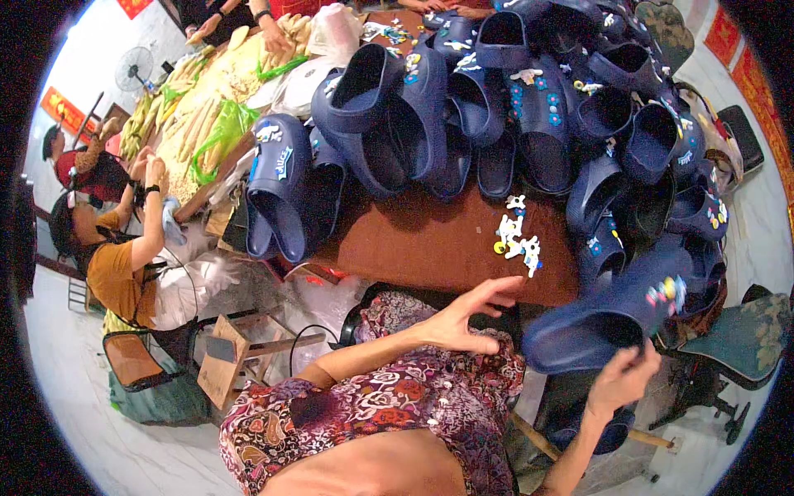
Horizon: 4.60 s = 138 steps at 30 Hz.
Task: Attaching decorative charms to the holes of blue clog shoes.
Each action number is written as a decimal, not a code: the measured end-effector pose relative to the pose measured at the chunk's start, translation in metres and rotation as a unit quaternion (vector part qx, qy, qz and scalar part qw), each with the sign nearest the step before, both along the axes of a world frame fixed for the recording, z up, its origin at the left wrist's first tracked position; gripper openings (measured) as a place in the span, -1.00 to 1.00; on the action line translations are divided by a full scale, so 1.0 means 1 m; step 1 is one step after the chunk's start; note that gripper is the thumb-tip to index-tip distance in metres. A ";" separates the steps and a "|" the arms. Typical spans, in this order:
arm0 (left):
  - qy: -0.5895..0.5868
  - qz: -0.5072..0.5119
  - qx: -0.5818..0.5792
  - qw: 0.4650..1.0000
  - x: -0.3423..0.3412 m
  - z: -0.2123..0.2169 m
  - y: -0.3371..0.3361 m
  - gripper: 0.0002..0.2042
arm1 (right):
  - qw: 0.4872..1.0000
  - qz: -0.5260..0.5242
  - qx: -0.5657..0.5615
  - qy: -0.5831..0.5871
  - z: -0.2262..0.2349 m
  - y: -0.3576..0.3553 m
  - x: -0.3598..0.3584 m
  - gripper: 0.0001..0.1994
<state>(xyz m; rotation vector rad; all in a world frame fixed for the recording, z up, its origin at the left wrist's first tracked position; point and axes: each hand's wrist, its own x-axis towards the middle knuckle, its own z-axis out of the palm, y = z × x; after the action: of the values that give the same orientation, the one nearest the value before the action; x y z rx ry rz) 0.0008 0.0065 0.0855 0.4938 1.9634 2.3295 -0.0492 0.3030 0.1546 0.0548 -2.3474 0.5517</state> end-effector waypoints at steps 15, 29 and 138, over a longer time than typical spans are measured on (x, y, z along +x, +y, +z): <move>-0.030 0.386 0.091 0.917 0.016 -0.014 -0.042 -0.20 | 0.869 0.492 -0.048 -0.022 0.021 -0.199 -0.035 -0.71; 0.017 0.395 0.222 0.891 -0.142 0.058 -0.157 -0.43 | 0.894 0.354 -0.059 -0.268 -0.089 -0.103 0.010 -0.90; -0.063 0.419 0.003 0.906 0.034 -0.084 -0.030 -0.54 | 0.816 0.452 -0.088 -0.349 -0.131 -0.220 0.036 -0.71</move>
<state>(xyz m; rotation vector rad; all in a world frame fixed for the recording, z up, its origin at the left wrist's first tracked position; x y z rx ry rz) 0.0349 -0.0234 0.0019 -0.6374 2.4093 2.6671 -0.0127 0.0828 0.0241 1.0977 -2.8580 1.4422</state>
